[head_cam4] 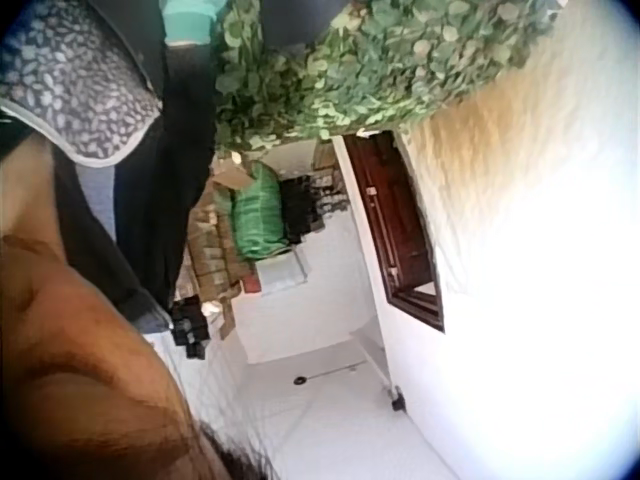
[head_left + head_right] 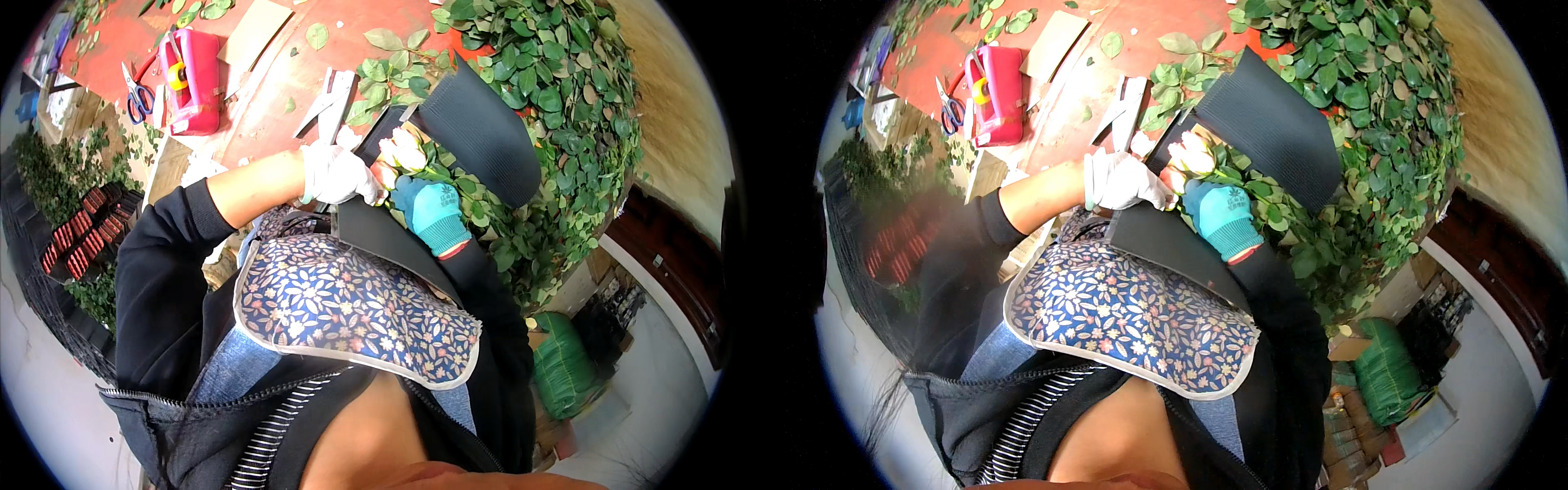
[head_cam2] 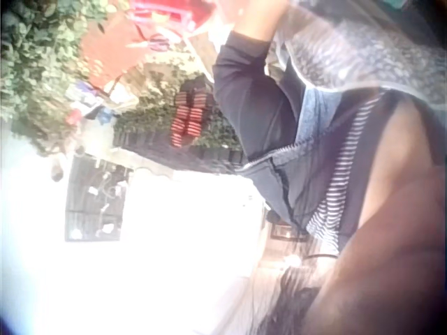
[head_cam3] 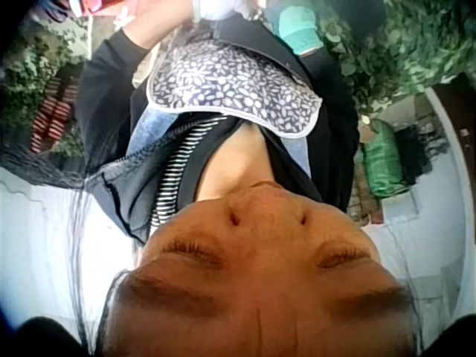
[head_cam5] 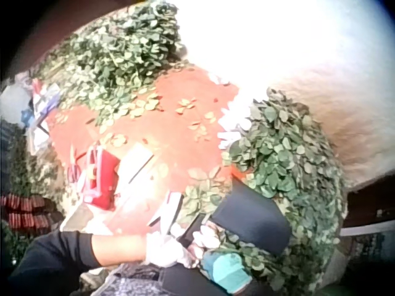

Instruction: The person places roses and greenery into a black box. They arrange the flowers in layers by hand and use a stapler to secure portions of the packaging.

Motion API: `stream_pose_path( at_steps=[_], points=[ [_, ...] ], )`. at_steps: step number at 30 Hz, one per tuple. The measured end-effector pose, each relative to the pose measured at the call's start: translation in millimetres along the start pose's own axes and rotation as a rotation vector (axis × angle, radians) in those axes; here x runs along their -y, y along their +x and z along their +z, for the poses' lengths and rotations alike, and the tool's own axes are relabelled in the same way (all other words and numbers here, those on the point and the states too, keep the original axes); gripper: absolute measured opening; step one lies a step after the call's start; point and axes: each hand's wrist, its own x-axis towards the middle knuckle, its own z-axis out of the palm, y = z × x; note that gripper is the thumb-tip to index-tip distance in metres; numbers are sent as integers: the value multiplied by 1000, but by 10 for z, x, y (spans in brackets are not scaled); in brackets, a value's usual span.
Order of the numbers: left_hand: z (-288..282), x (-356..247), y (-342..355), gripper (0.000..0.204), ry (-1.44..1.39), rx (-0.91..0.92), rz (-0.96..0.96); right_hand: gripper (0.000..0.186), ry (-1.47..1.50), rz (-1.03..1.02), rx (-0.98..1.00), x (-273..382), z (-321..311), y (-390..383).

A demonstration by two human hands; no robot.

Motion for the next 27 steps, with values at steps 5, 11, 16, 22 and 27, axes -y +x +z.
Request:
stream_pose_path(
  at_steps=[5,11,16,22,27],
  points=[
    [-145,-239,12,30,251,-69,61,16,-14,-36,-5,6,-35,-34],
    [-173,-226,63,36,471,68,-47,16,210,20,-106,-80,85,-62],
    [-195,-342,82,35,476,51,-107,24,474,171,-284,-160,-191,-258],
    [-214,-340,55,35,511,42,-121,14,-90,246,95,-237,-388,-272],
    [-276,-406,140,42,298,180,-313,20,-292,156,411,94,-693,-193]
  ],
)
